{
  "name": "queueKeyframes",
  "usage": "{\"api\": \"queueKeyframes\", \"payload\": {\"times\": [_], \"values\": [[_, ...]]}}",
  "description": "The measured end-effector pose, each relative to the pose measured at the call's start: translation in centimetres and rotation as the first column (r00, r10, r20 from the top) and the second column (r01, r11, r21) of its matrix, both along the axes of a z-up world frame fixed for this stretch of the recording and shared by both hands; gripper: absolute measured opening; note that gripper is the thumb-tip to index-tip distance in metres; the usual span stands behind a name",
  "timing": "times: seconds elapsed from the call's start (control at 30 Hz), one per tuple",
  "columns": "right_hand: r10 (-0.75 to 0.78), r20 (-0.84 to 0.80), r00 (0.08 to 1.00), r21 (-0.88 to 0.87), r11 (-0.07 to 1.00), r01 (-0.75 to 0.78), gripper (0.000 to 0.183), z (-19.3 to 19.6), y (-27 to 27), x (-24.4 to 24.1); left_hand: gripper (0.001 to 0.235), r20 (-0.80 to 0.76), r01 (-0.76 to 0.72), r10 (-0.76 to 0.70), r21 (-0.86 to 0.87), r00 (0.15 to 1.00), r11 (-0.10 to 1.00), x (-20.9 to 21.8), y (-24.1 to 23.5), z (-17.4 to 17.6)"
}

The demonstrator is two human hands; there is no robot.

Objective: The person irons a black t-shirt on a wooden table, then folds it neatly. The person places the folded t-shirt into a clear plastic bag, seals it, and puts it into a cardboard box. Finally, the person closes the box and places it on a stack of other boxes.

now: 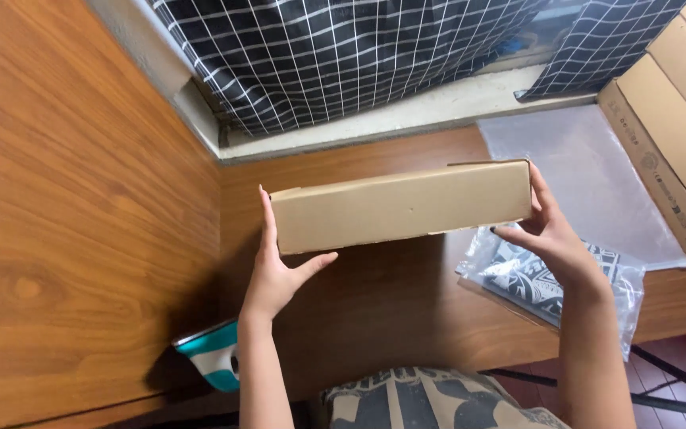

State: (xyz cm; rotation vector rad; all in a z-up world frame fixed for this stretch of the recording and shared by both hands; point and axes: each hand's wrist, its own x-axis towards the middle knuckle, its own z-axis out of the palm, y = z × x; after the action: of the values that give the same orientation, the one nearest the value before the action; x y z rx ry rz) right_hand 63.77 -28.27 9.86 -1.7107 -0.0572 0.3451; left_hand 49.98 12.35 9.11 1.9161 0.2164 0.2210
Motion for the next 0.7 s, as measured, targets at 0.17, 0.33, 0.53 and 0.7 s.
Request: {"api": "queueKeyframes", "payload": {"times": [0.17, 0.33, 0.53, 0.7], "values": [[0.043, 0.076, 0.996, -0.067, 0.997, -0.038, 0.131, -0.9, -1.4, 1.5, 0.135, -0.114, -0.034, 0.043, 0.076, 0.993, 0.996, 0.9, 1.0, 0.4], [0.089, 0.150, 0.985, -0.029, 0.996, -0.085, 0.126, -2.4, -2.3, 2.4, 0.126, -0.115, -0.032, 0.039, 0.061, 0.993, 0.998, 0.9, 1.7, 1.2], [0.087, 0.140, 0.986, -0.059, 0.995, -0.079, 0.127, -1.7, -2.2, 1.4, 0.121, -0.099, 0.017, -0.008, 0.098, 0.995, 0.995, 0.7, 2.6, 0.9], [-0.005, 0.098, 0.995, -0.041, 0.999, 0.009, 0.105, -1.9, -2.2, -0.4, 0.105, 0.070, 0.087, -0.086, -0.014, 0.994, 0.996, 0.1, 3.9, -1.6]]}}
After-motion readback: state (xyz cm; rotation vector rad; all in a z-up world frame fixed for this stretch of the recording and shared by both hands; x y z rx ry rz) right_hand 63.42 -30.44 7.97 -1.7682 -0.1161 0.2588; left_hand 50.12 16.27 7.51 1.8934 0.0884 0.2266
